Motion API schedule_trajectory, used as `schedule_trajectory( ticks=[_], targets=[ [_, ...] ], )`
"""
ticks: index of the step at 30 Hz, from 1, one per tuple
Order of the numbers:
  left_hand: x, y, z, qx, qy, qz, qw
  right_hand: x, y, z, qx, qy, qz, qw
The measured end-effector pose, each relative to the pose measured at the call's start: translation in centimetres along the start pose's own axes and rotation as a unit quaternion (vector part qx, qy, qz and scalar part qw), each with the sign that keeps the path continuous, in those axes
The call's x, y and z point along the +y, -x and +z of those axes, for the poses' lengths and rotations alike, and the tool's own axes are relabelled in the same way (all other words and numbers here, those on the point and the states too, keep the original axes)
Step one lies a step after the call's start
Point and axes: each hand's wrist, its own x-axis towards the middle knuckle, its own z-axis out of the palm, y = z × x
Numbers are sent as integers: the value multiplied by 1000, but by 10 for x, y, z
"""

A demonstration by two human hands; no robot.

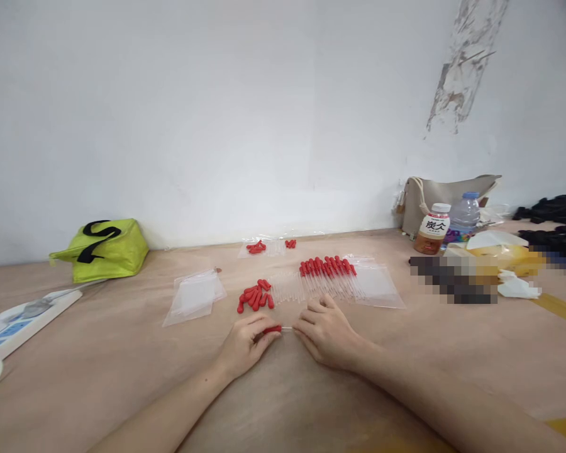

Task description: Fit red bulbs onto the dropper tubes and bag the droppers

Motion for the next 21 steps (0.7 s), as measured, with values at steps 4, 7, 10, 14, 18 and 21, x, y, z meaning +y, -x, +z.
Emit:
schedule_trajectory(
  ticks=[4,7,10,14,18,21],
  targets=[
    [-4,2,4,47,27,-92,994,18,1,-3,38,-17,144,989],
    [-4,0,5,-12,18,-92,995,51,-6,-7,78,-46,332,939],
    [-2,-2,3,-73,-29,-65,995,84,-14,-5,81,-47,457,884],
    [1,-2,1,-87,-30,-77,993,105,-20,13,75,-28,502,861],
    [2,-1,1,-90,-19,-84,992,105,-18,28,56,8,496,866],
    [1,-1,1,-99,-20,-86,991,103,-17,28,48,25,488,871]
  ],
)
